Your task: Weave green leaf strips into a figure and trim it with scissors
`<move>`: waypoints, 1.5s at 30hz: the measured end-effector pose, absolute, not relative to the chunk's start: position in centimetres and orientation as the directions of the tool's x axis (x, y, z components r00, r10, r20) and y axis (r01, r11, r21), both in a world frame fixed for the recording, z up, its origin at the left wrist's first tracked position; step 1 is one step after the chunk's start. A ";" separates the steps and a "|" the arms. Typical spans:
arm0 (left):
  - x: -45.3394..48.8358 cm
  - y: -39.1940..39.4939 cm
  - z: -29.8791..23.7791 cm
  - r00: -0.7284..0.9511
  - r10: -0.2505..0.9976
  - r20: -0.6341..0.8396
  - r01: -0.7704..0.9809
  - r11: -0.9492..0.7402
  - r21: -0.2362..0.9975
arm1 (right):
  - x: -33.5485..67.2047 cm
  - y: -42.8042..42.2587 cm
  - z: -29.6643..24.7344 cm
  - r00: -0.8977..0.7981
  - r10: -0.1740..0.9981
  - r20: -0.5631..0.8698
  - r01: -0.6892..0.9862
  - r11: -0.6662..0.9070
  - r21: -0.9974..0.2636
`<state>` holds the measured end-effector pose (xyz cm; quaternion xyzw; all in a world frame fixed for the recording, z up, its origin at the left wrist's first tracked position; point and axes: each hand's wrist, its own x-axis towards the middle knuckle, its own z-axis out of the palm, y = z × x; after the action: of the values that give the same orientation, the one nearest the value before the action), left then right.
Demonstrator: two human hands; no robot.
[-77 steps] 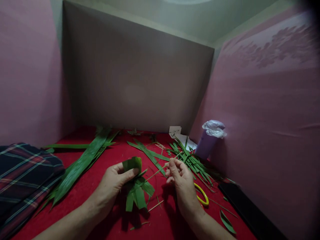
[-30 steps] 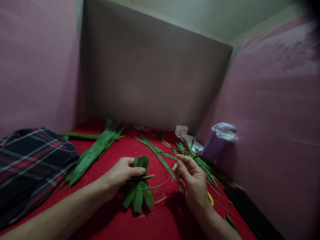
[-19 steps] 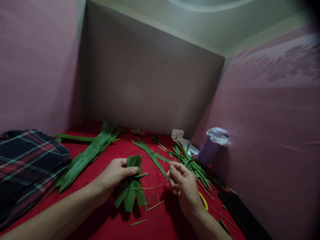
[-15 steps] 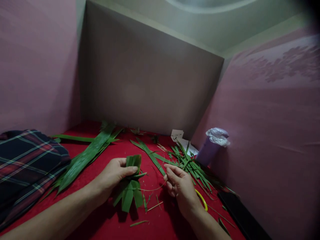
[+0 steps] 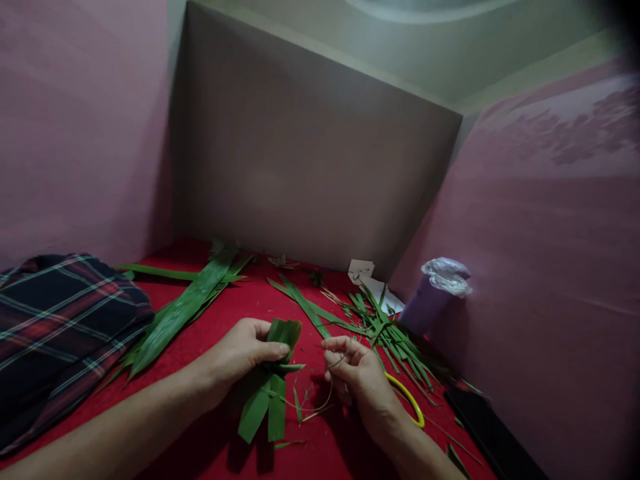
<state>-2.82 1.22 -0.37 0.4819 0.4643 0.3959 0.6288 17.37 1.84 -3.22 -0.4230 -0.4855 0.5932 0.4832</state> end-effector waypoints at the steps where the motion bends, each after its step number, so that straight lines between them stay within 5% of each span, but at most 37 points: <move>1: -2.8 1.2 -0.3 0.263 0.941 -0.212 -0.051 0.233 0.971 | 17.4 1.8 -3.1 -0.188 0.982 -0.021 -0.172 -0.054 -0.984; 24: -3.0 0.7 0.5 0.396 0.864 -0.310 -0.085 0.371 0.925 | 17.6 1.0 -2.7 -0.361 0.932 -0.043 0.041 -0.030 -0.999; 45: -3.2 0.8 0.2 0.372 0.875 -0.310 -0.026 0.343 0.939 | 17.6 1.4 -2.8 -0.353 0.936 -0.002 -0.135 -0.053 -0.989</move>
<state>-3.19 0.82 0.17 0.4685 0.4528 0.3298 0.6831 17.65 1.41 -2.78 -0.3723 -0.5375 0.6226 0.4299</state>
